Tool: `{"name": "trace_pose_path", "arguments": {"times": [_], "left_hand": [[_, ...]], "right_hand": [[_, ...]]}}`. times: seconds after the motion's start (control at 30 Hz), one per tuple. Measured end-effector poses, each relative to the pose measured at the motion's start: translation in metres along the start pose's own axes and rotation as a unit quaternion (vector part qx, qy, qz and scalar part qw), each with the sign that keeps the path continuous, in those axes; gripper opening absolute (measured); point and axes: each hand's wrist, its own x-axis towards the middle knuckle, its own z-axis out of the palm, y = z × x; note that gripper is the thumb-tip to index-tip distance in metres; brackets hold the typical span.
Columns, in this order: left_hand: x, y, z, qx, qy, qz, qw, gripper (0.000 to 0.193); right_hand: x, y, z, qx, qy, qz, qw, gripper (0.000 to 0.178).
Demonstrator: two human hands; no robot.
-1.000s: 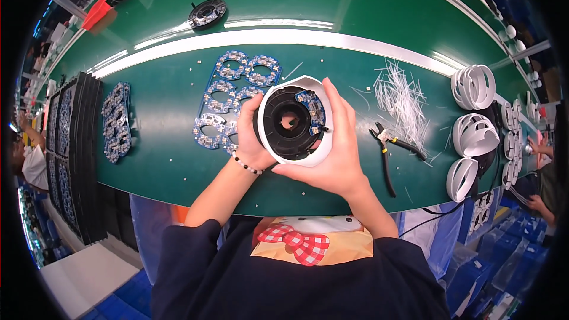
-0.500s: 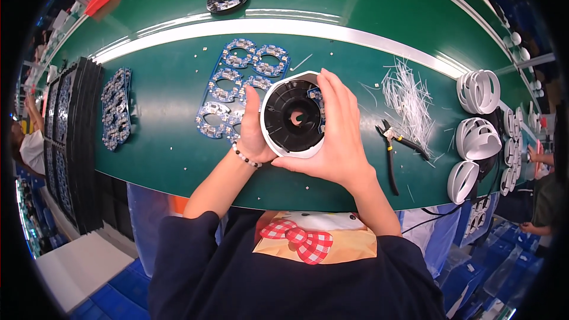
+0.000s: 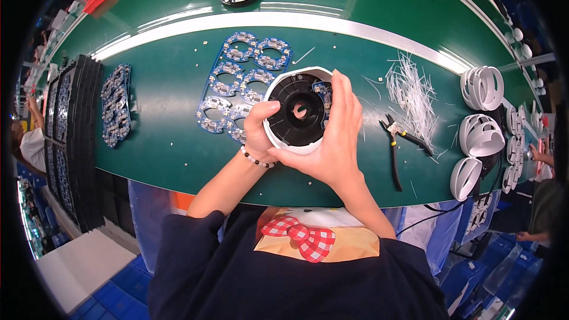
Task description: Assembling circuit boards into camera housings on a factory production line.
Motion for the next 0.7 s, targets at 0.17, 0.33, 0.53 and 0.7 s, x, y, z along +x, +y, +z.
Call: {"name": "trace_pose_path", "arguments": {"times": [0.17,0.33,0.53,0.7], "left_hand": [[0.006,0.001,0.011,0.051,0.112,0.045,0.991,0.059],[0.010,0.018,-0.005,-0.177,0.077,-0.043,0.980,0.044],[0.011,0.018,0.000,-0.143,0.091,-0.093,0.981,0.052],[0.012,0.016,0.006,-0.114,0.126,-0.086,0.982,0.060]], "right_hand": [[0.014,0.011,0.001,0.008,-0.024,-0.049,0.998,0.113],[0.024,0.026,-0.006,0.096,-0.025,-0.244,0.965,0.043],[0.023,0.029,-0.011,0.071,0.033,-0.270,0.960,0.033],[0.019,0.026,-0.015,0.065,0.062,-0.260,0.961,0.034]]}}
